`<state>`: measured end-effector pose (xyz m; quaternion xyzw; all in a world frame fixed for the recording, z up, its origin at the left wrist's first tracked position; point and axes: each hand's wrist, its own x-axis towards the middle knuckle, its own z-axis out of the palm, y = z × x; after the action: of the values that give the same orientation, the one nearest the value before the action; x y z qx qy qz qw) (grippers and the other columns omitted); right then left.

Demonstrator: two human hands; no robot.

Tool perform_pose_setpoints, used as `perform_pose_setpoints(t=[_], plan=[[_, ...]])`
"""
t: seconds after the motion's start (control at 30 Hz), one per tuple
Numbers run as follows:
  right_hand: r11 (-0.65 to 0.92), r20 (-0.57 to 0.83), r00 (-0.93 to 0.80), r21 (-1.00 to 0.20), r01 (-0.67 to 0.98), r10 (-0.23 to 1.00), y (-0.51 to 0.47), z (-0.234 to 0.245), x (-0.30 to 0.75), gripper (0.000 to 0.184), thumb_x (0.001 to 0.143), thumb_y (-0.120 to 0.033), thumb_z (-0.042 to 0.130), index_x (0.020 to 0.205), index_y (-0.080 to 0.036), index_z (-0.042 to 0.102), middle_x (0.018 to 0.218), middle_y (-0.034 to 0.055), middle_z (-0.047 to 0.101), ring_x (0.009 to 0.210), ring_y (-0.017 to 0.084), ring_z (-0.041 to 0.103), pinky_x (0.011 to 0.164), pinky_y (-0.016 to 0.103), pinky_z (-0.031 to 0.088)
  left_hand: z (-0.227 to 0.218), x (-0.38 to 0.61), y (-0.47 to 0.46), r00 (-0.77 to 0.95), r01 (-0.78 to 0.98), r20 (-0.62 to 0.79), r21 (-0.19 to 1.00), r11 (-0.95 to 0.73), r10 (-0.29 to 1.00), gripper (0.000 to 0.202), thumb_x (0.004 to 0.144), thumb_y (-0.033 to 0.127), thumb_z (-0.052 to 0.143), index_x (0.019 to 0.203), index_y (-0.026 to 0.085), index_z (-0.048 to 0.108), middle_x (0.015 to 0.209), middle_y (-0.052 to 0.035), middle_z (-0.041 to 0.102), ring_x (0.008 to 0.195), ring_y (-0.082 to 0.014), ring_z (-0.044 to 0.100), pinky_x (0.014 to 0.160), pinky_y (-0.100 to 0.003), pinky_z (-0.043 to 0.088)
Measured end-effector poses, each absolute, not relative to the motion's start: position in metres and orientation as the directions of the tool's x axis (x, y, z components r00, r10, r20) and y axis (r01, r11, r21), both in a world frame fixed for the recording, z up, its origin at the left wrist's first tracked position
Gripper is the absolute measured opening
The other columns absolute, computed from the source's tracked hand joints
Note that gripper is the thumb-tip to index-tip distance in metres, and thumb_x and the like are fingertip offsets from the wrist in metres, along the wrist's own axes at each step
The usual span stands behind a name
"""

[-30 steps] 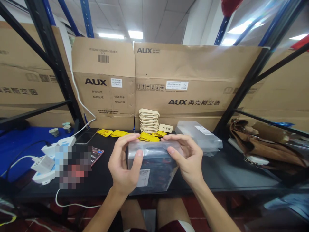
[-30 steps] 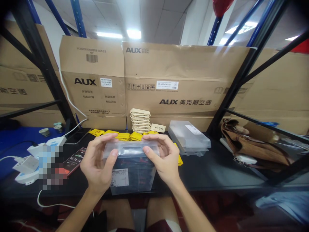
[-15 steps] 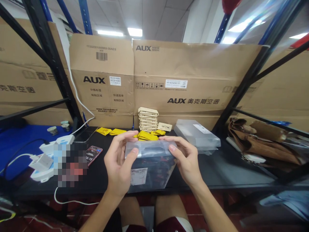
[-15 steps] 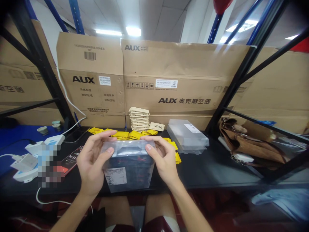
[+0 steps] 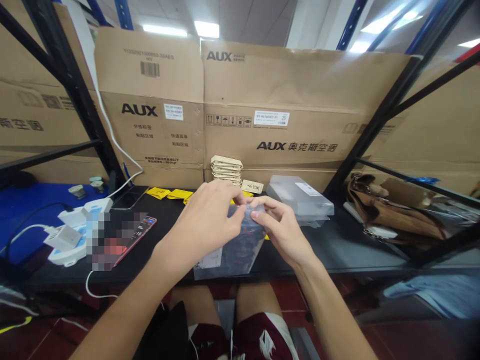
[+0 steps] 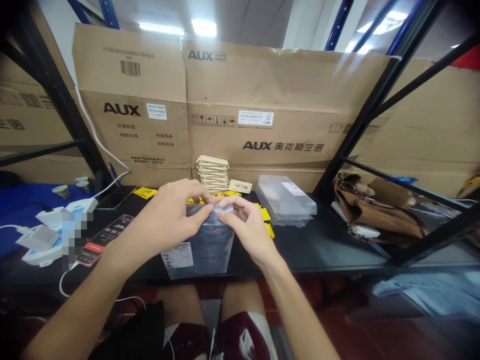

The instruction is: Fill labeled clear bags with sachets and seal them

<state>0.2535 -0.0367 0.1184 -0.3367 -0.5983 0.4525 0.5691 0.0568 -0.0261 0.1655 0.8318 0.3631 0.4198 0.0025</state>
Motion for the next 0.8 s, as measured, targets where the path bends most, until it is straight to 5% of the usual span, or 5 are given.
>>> perform_pose_setpoints(t=[0.27,0.5,0.8], plan=[[0.388,0.401,-0.176,-0.915,-0.108,0.899,-0.034,0.116,0.254,0.017,0.089,-0.036,0.080,0.093,-0.024,0.069,0.107,0.0029,0.078,0.102,0.022,0.070,0.092,0.036,0.055,0.160,0.054,-0.023,0.362,0.557,0.632,0.443,-0.703,0.685,0.009,0.097,0.027,0.070,0.089,0.026,0.074,0.091,-0.0035,0.075,0.082,-0.0257,0.068,0.084,-0.044,0.056],[0.346,0.377,-0.192,-0.922,-0.176,0.906,-0.034,0.117,0.249,0.014,0.084,-0.031,0.079,0.086,-0.024,0.067,0.101,0.0009,0.075,0.096,0.022,0.065,0.084,0.033,0.050,0.156,0.049,-0.010,0.473,0.495,0.521,0.510,-0.703,0.711,0.017,0.103,0.033,0.059,0.096,0.027,0.073,0.107,-0.0062,0.076,0.102,-0.0283,0.073,0.089,-0.043,0.058],[0.347,0.392,-0.137,-0.899,-0.267,0.910,-0.034,0.109,0.245,0.011,0.081,-0.030,0.075,0.084,-0.023,0.067,0.089,-0.0013,0.062,0.086,0.019,0.053,0.080,0.030,0.041,0.179,0.059,-0.022,0.405,0.680,0.213,0.580,-0.449,0.889,0.025,0.101,0.044,0.054,0.098,0.025,0.070,0.113,-0.0088,0.076,0.110,-0.0321,0.070,0.096,-0.049,0.054]])
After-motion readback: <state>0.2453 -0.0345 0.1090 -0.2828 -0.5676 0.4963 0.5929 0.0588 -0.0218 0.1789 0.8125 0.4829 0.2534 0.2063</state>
